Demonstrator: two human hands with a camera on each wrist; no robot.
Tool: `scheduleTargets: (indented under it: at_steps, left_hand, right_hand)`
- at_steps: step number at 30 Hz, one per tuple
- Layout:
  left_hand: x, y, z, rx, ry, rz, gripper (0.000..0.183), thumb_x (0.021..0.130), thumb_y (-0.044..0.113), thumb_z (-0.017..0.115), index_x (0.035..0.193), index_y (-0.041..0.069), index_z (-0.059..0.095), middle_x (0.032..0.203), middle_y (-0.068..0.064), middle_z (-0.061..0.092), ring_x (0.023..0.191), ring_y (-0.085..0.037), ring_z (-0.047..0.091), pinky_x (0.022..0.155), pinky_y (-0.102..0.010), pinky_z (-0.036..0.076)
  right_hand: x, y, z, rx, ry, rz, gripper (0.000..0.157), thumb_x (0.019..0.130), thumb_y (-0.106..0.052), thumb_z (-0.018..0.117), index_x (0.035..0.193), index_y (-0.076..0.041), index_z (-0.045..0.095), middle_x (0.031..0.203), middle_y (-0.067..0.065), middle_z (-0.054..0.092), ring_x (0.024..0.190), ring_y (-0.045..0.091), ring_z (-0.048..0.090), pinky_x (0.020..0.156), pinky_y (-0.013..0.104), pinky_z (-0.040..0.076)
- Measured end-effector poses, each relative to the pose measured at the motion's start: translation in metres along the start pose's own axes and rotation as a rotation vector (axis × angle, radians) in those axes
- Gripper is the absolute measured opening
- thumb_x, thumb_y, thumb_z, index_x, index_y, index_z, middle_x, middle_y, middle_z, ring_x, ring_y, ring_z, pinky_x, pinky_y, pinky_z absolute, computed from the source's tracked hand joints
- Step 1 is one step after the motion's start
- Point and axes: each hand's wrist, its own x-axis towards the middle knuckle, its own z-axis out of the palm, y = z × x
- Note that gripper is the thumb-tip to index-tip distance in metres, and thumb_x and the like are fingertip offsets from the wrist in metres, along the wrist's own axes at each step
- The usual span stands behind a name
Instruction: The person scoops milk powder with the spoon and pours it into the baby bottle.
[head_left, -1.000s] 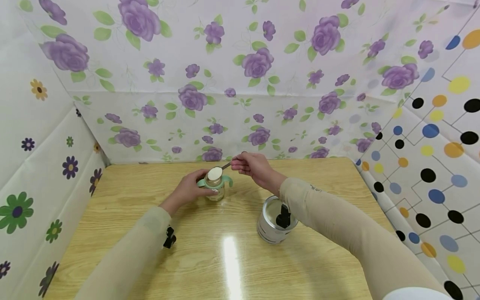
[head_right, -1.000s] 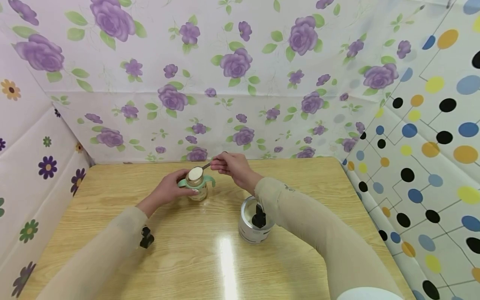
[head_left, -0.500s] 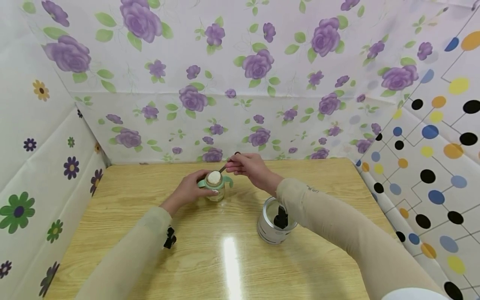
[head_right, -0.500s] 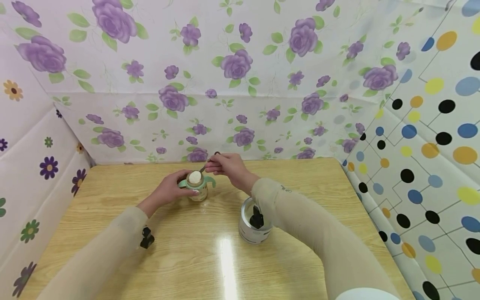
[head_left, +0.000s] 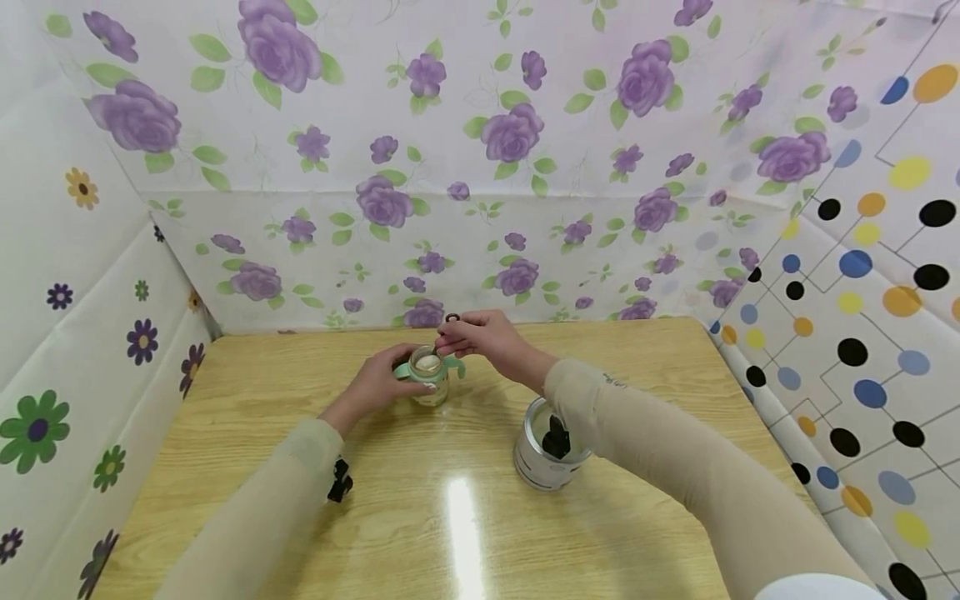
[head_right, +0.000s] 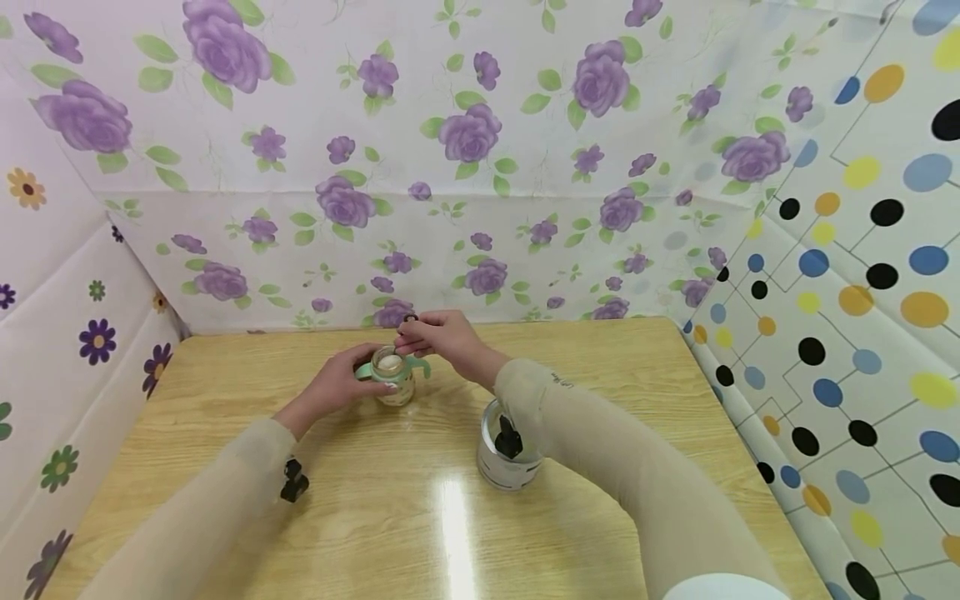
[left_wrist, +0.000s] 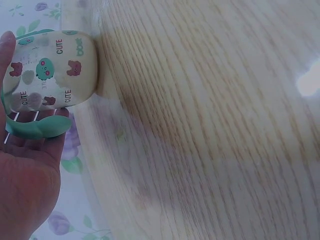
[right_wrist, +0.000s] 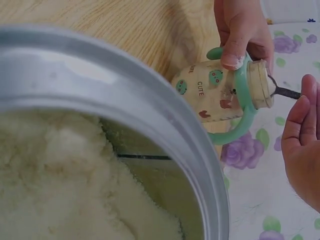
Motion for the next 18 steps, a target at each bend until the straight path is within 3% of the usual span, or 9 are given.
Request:
scheduleTargets:
  at_steps: [7, 12, 18]
  left_hand:
    - [-0.0016, 0.0001, 0.0008, -0.003, -0.001, -0.002, 0.073, 0.088, 0.029, 0.092, 0.15, 0.012, 0.059, 0.142, -0.01, 0.067, 0.126, -0.03, 0.065, 0.108, -0.053, 0.053]
    - [-0.0017, -0.0009, 0.0008, -0.001, -0.008, 0.001, 0.07, 0.089, 0.029, 0.091, 0.15, 0.014, 0.06, 0.14, -0.008, 0.067, 0.124, -0.03, 0.066, 0.105, -0.052, 0.055]
    - [-0.002, -0.0013, -0.0001, 0.024, -0.002, 0.013, 0.069, 0.089, 0.031, 0.091, 0.148, 0.014, 0.061, 0.139, -0.008, 0.068, 0.122, -0.028, 0.066, 0.104, -0.051, 0.055]
  right_hand:
    - [0.0005, 0.0011, 0.0032, -0.085, -0.035, 0.0, 0.023, 0.107, -0.016, 0.067, 0.115, 0.004, 0.077, 0.098, 0.007, 0.081, 0.091, 0.018, 0.076, 0.106, 0.062, 0.053]
    - [0.0005, 0.0018, 0.0033, -0.193, -0.074, -0.02, 0.024, 0.106, -0.014, 0.07, 0.12, 0.005, 0.075, 0.105, 0.008, 0.08, 0.095, 0.021, 0.076, 0.1, 0.055, 0.058]
    - [-0.0007, 0.0031, 0.0021, -0.294, -0.124, -0.07, 0.029, 0.105, -0.016, 0.071, 0.127, 0.004, 0.073, 0.107, 0.019, 0.078, 0.1, 0.034, 0.074, 0.092, 0.052, 0.061]
